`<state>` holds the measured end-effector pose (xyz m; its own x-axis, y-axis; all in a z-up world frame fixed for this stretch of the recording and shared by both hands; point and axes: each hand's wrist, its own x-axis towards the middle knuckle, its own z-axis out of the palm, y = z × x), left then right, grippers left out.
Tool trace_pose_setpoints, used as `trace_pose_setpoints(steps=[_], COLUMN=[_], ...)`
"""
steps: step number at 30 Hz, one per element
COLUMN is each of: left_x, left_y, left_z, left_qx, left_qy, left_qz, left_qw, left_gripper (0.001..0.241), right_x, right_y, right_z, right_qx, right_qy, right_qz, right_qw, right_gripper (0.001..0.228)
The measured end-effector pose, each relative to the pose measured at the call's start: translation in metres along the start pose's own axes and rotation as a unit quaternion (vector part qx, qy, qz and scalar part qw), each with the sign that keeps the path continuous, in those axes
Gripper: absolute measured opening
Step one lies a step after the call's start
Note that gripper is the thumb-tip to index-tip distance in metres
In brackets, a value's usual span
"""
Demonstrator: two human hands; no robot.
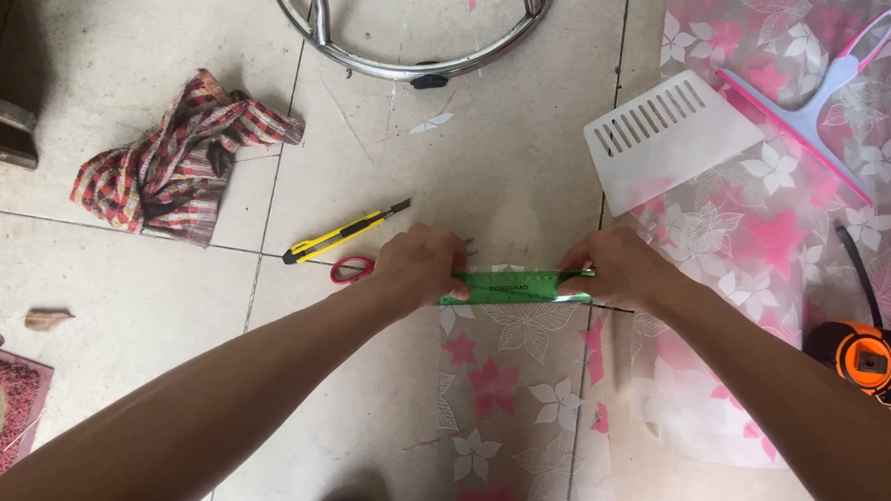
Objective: Measuring and cutting a decorative floral film using a ruler, utility knife, and scissors on the floor.
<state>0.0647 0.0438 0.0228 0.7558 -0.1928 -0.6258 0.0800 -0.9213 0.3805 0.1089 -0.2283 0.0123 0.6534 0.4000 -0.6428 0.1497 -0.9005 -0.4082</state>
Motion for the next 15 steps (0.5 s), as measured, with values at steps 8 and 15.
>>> trace_pose_setpoints(steps=[8, 15], left_x=[-0.008, -0.018], left_y=[-0.003, -0.001], left_z=[0.001, -0.005], left_qx=[-0.089, -0.118], left_qy=[0.017, 0.014], left_qz=[-0.050, -0.082], left_qw=[0.995, 0.989], left_gripper=[0.040, 0.039], right_x=[0.030, 0.035], right_y=[-0.007, 0.002], right_z=[-0.020, 0.005], right_qx=[-0.095, -0.353], right_qy=[0.053, 0.259], right_qz=[-0.037, -0.106], right_qw=[0.993, 0.893], right_gripper=[0.021, 0.036])
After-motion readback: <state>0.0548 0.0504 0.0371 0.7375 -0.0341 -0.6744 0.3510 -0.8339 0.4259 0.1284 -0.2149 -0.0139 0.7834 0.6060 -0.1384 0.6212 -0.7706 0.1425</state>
